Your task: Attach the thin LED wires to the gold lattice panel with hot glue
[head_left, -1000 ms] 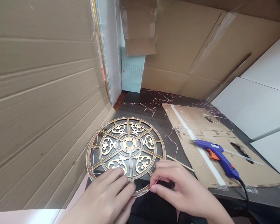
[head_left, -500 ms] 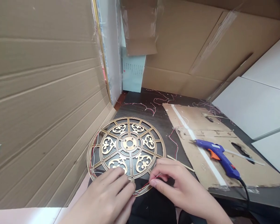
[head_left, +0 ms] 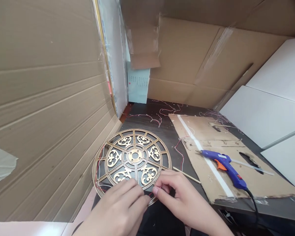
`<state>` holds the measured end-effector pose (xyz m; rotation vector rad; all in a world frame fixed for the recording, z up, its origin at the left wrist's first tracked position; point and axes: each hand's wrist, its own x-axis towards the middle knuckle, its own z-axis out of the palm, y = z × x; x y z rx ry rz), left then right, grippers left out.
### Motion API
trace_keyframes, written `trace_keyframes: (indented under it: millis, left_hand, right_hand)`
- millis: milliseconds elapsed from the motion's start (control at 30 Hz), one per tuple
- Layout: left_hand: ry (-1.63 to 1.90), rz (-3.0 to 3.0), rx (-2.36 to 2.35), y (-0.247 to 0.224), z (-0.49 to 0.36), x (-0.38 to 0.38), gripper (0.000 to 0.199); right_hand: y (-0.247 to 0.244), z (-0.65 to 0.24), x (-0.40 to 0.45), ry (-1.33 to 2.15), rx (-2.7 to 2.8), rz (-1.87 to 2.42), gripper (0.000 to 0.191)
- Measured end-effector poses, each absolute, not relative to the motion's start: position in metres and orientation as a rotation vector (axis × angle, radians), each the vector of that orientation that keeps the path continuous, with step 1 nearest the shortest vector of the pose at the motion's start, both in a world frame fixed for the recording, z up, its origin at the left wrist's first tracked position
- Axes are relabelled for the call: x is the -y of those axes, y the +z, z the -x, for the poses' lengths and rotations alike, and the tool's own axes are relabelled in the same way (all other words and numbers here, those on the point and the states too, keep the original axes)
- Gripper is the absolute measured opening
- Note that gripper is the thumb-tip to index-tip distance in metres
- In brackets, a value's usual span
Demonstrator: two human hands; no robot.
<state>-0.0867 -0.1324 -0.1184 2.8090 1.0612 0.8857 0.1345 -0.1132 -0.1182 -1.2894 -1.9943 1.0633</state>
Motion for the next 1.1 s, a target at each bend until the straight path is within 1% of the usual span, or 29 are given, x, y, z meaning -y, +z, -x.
trace_keyframes:
  millis: [167, 300, 400, 567, 700, 767, 833, 933, 1100]
  left_hand:
    - [0.983, -2.928, -1.021, -0.130, 0.074, 0.127, 0.016]
    - [1.046, -2.989, -1.067, -0.138, 0.068, 0.126, 0.020]
    - [1.024, -3.005, -1.040, -0.142, 0.066, 0.126, 0.022]
    - [1.049, -2.789, -1.059, -0.142, 0.069, 0.127, 0.022]
    - [0.974, -2.582, -1.087, -0.135, 0.072, 0.125, 0.022]
    - [0.884, -2.488, -1.075, -0.132, 0.073, 0.124, 0.020]
    - [0.801, -2.391, -1.089, -0.130, 0.073, 0.121, 0.019]
    - [0.762, -2.273, -1.122, -0.132, 0.076, 0.116, 0.022]
    - [0.897, -2.246, -1.077, -0.135, 0.088, 0.108, 0.036]
  right_hand:
    - [-0.118, -0.134, 0.112, 1.072, 1.992, 1.233, 0.024]
    - [-0.116, -0.134, 0.112, 1.105, 1.996, 1.233, 0.022]
    - [-0.115, -0.136, 0.112, 1.104, 1.999, 1.237, 0.023]
    - [-0.114, -0.140, 0.110, 1.100, 2.042, 1.199, 0.023]
    - [-0.114, -0.144, 0.109, 1.073, 2.044, 1.175, 0.021]
    - [-0.113, -0.147, 0.112, 0.932, 2.024, 1.196, 0.013]
    - [-0.112, -0.149, 0.118, 0.690, 2.009, 1.197, 0.008]
    - [-0.111, -0.151, 0.128, 0.407, 2.043, 1.090, 0.012]
    - [-0.122, -0.143, 0.136, 0.247, 2.220, 0.929, 0.022]
